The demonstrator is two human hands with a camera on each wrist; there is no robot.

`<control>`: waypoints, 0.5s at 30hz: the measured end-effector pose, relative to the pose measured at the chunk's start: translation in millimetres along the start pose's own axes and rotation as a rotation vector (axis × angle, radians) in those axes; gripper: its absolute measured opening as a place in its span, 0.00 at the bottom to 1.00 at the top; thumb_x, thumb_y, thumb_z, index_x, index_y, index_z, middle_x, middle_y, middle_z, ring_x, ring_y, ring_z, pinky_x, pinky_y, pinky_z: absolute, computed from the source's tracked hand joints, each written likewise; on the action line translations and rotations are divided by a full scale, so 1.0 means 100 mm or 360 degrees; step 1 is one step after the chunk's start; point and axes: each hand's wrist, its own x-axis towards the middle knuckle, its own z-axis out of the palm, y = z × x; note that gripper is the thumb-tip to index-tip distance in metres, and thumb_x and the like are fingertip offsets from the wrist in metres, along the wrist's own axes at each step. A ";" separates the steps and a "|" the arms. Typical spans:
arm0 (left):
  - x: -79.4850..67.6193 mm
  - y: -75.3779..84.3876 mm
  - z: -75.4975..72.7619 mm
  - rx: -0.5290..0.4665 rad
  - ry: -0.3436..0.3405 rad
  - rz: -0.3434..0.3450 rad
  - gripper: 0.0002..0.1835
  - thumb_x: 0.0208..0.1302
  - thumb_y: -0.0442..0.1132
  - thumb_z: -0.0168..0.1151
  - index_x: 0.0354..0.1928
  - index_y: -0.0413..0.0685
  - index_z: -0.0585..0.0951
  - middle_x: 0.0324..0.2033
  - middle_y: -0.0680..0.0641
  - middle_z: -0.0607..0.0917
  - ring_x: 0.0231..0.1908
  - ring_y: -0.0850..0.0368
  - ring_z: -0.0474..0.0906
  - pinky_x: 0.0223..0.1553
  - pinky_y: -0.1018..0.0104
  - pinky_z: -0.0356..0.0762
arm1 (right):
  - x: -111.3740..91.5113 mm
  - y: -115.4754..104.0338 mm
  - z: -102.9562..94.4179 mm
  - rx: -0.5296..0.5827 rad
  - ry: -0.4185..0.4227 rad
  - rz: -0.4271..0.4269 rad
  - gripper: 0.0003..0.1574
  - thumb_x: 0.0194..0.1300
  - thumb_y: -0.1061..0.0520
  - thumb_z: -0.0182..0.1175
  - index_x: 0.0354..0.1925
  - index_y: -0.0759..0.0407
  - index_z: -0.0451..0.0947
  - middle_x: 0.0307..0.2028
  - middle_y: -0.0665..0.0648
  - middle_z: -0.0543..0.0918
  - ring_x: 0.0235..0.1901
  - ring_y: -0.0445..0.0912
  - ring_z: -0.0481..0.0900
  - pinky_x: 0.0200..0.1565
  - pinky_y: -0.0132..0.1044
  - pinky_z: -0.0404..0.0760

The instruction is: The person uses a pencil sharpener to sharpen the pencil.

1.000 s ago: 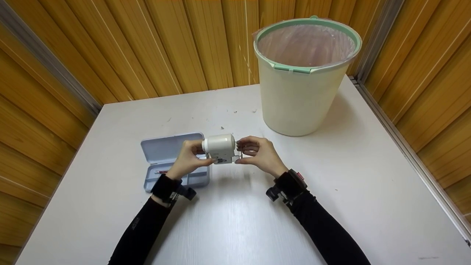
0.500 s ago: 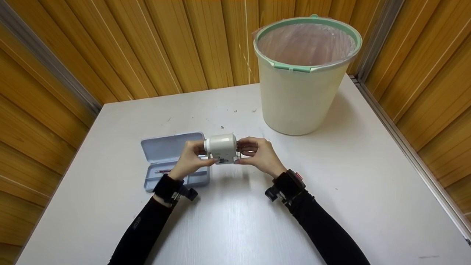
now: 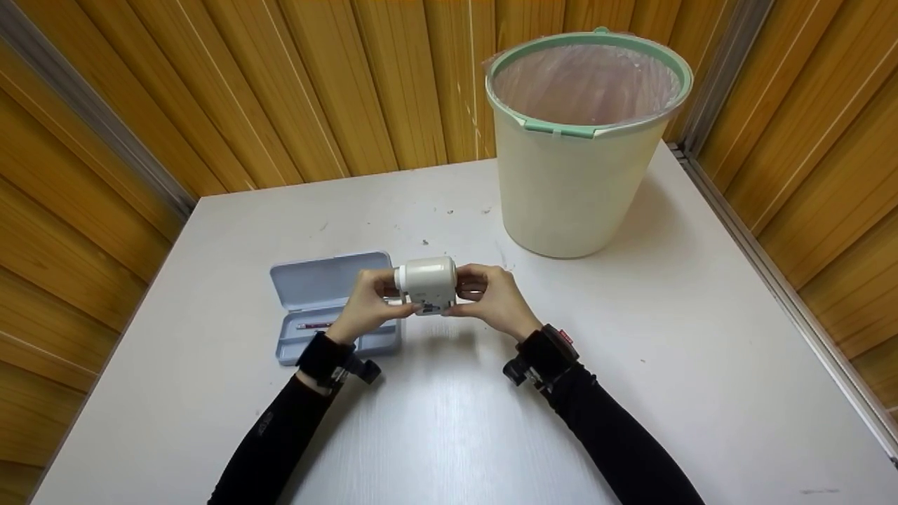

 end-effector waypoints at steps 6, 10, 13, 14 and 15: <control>0.01 0.01 0.00 0.0023 -0.0023 0.0030 0.24 0.48 0.26 0.73 0.51 0.28 0.81 0.46 0.32 0.86 0.48 0.39 0.85 0.49 0.60 0.83 | 0.00 -0.01 -0.01 -0.0060 -0.0012 0.0002 0.38 0.47 0.66 0.76 0.58 0.68 0.75 0.53 0.67 0.82 0.51 0.51 0.85 0.52 0.36 0.82; 0.01 0.01 0.00 0.0009 -0.0028 0.0039 0.24 0.49 0.27 0.74 0.51 0.30 0.81 0.46 0.33 0.86 0.48 0.41 0.85 0.50 0.61 0.83 | 0.00 -0.06 -0.02 -0.0131 -0.0027 -0.0075 0.42 0.45 0.66 0.77 0.59 0.66 0.73 0.54 0.62 0.80 0.55 0.48 0.80 0.58 0.39 0.79; 0.01 -0.01 0.00 0.0017 -0.0035 0.0041 0.25 0.49 0.29 0.75 0.52 0.33 0.82 0.47 0.36 0.87 0.48 0.45 0.86 0.49 0.64 0.83 | 0.00 -0.10 0.00 -0.0137 -0.0010 -0.0136 0.44 0.45 0.65 0.78 0.61 0.64 0.71 0.55 0.58 0.78 0.55 0.43 0.78 0.60 0.39 0.77; 0.01 -0.01 0.01 0.0024 -0.0041 0.0043 0.25 0.49 0.30 0.75 0.52 0.34 0.82 0.47 0.36 0.87 0.48 0.46 0.86 0.49 0.65 0.83 | 0.00 -0.11 0.00 -0.0133 0.0002 -0.0154 0.44 0.45 0.64 0.78 0.61 0.63 0.71 0.55 0.57 0.78 0.54 0.43 0.77 0.59 0.38 0.78; 0.01 -0.01 0.01 0.0029 -0.0048 0.0043 0.25 0.49 0.31 0.76 0.52 0.35 0.82 0.47 0.37 0.87 0.48 0.47 0.86 0.49 0.66 0.82 | 0.00 -0.12 0.01 -0.0128 0.0016 -0.0177 0.44 0.45 0.64 0.78 0.61 0.62 0.72 0.55 0.57 0.78 0.53 0.42 0.77 0.58 0.37 0.79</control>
